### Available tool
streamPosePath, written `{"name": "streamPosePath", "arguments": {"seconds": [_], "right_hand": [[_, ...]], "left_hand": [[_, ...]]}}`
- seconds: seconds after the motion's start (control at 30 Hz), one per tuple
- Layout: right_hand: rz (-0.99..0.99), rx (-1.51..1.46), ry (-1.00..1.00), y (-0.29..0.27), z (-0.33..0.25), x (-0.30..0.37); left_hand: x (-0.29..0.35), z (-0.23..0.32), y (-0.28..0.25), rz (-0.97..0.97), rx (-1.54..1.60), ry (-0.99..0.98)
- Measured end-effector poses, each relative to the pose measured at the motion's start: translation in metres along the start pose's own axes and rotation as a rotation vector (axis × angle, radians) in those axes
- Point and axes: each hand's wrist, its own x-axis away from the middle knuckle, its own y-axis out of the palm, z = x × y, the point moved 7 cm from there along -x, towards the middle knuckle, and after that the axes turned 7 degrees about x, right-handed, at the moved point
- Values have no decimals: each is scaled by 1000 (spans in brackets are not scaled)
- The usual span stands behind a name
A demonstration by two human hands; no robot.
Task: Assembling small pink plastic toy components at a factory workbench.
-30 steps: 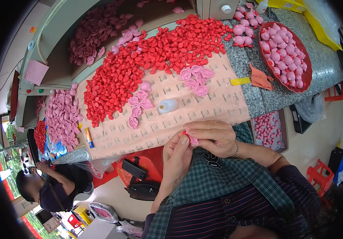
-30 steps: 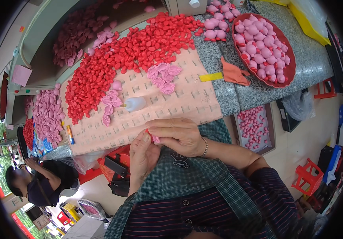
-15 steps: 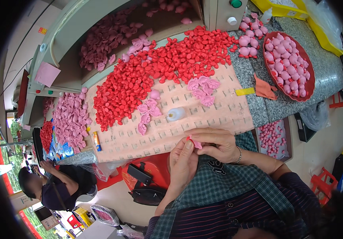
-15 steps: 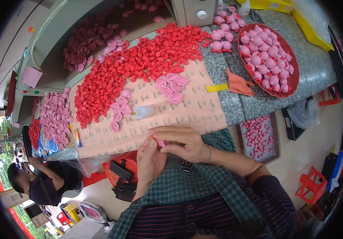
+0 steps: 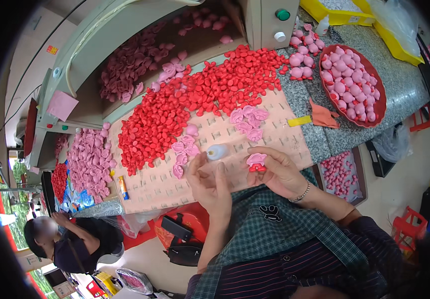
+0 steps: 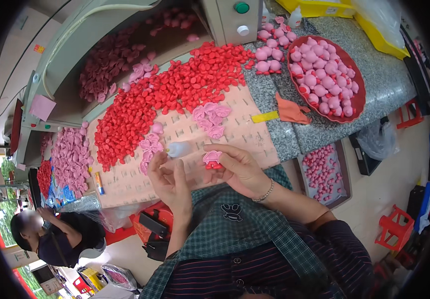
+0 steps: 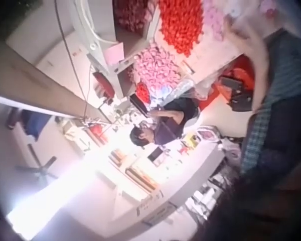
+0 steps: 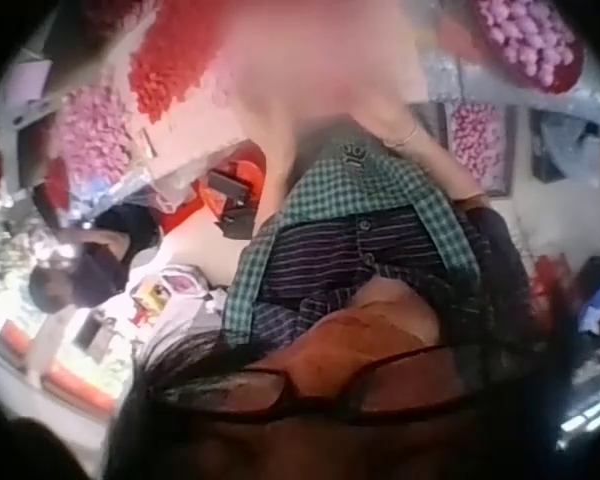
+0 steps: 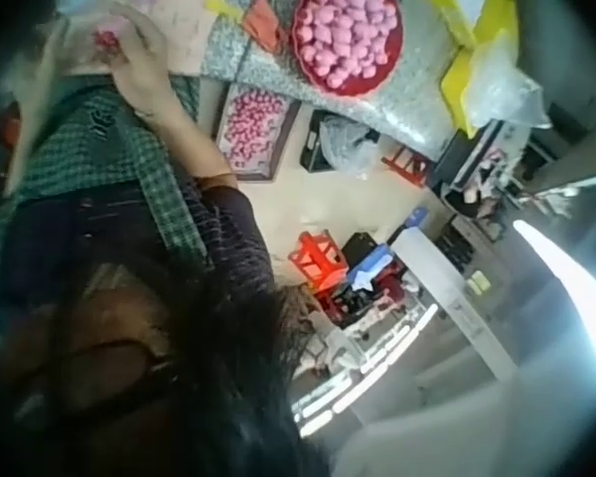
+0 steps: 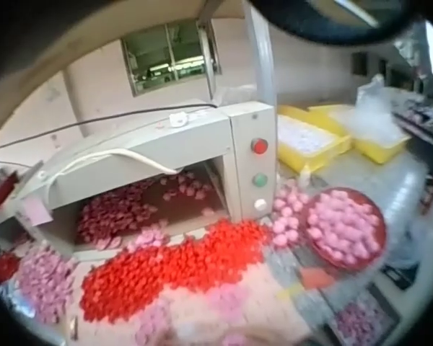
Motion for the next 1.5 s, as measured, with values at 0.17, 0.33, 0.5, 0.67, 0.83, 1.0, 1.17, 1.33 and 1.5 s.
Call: {"name": "streamPosePath", "arguments": {"seconds": [0.17, 0.33, 0.5, 0.67, 0.83, 1.0, 1.17, 1.33, 1.5], "right_hand": [[-6, -42, 16, 5, -4, -3], [-55, -93, 11, -3, 3, -3], [-9, -216, 57, -1, 0, -6], [-19, -224, 36, 2, -6, -9], [-1, -225, 53, 9, -9, -9], [-32, -244, 25, 8, -5, -6], [6, -244, 52, 10, 0, -6], [-8, -268, 62, 15, -3, -10], [-9, -262, 54, 13, -3, -10]], "left_hand": [[-14, -9, 11, 31, 50, 32], [-13, -27, 23, -29, 234, -65], [-3, -12, 7, -19, 508, -108], [12, -22, 11, -36, 1002, -446], [17, -21, 28, -86, 1372, -641], [17, -29, 21, 65, 1192, -571], [8, 6, 12, 97, 1002, -281], [6, 27, 8, 148, 850, -174], [9, 24, 3, 149, 775, -48]]}}
